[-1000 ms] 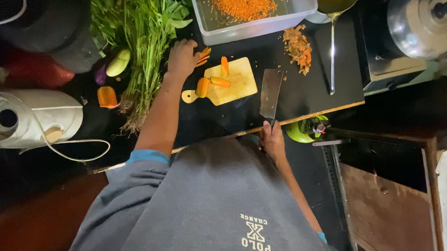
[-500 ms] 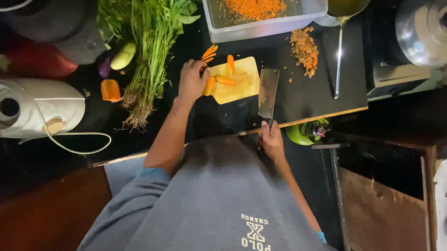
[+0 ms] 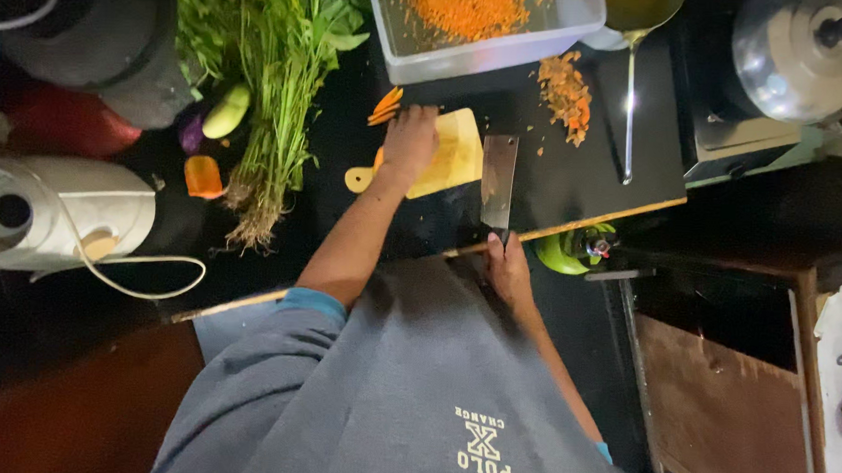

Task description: The person slices carrots on a cutting board using a knife, cutting them into thin strips.

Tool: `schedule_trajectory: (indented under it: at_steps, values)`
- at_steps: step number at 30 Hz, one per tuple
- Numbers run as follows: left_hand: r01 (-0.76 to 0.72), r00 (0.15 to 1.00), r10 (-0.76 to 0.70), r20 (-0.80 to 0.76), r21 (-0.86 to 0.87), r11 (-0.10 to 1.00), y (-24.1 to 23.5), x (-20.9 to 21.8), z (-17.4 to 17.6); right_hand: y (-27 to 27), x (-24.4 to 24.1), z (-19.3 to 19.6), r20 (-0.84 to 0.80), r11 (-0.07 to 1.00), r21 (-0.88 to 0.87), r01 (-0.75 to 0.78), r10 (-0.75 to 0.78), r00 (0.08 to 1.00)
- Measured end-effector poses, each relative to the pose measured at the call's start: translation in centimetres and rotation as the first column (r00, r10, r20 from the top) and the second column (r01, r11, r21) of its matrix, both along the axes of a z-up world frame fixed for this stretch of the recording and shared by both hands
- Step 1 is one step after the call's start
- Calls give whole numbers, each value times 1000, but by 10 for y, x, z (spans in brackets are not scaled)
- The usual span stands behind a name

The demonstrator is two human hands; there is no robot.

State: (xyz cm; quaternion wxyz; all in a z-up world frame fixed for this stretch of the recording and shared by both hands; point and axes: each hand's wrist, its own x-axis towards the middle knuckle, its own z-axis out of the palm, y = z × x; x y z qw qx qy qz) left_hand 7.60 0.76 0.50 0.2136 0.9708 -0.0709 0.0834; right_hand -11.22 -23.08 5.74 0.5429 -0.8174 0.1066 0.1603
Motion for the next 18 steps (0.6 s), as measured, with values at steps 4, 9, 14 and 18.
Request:
schedule_trajectory:
  at_steps: [4,9,14,18]
  values:
    - [108,992,-100,-72,112,988,-25,5,-18,-1,-4,4,-28,996,58,63,-62,998]
    - [238,961,-237,-141,-9,971,-45,-14,-12,-4,-5,7,16,997,10,77,-77,997]
    - [324,943,-329,58,74,943,-26,-21,14,-8,-8,-3,-106,979,165,121,-105,989]
    - [381,915,-395,80,146,913,-14,-10,19,-12,-10,-16,71,999,43,31,-34,997]
